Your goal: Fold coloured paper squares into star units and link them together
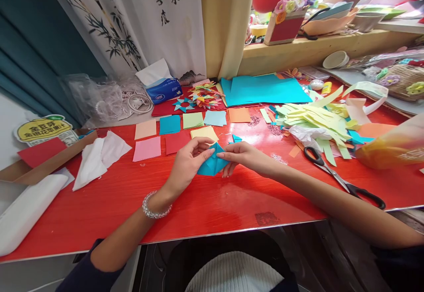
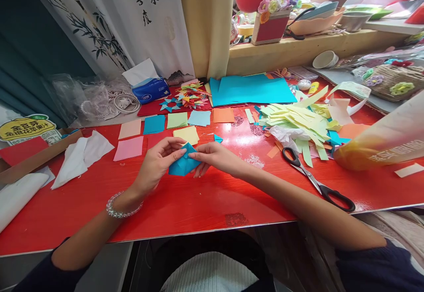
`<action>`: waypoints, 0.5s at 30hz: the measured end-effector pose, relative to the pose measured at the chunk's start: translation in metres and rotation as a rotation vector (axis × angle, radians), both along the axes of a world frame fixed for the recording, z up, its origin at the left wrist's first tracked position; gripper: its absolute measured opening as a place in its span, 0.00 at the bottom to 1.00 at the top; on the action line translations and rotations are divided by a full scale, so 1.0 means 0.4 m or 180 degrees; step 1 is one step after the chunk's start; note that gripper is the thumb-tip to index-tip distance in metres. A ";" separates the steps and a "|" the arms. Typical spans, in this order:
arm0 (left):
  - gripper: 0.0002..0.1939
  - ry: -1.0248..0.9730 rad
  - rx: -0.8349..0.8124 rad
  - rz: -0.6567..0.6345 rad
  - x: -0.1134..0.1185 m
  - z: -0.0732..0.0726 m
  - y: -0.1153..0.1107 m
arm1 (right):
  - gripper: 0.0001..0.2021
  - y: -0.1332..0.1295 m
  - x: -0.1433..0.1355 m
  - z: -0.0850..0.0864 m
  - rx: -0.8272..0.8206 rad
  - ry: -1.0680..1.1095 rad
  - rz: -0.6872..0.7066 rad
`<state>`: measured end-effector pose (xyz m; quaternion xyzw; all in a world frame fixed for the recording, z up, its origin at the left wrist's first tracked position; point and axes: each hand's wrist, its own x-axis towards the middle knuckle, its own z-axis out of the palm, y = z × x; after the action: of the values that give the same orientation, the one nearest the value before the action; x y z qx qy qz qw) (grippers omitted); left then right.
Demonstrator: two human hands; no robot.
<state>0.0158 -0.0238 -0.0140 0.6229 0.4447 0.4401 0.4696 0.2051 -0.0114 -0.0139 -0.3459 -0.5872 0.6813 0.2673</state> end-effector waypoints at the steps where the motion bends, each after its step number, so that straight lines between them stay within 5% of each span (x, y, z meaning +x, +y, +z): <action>1: 0.13 -0.0016 -0.0006 -0.0001 0.000 -0.001 0.000 | 0.17 0.003 0.001 -0.001 0.0036 0.0021 -0.0081; 15: 0.14 -0.0179 -0.0480 -0.0162 0.004 -0.001 0.005 | 0.15 0.007 0.002 0.002 0.0101 -0.0015 -0.0463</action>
<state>0.0174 -0.0219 -0.0143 0.5843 0.4472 0.4106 0.5385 0.2058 -0.0088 -0.0131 -0.3849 -0.5719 0.6498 0.3202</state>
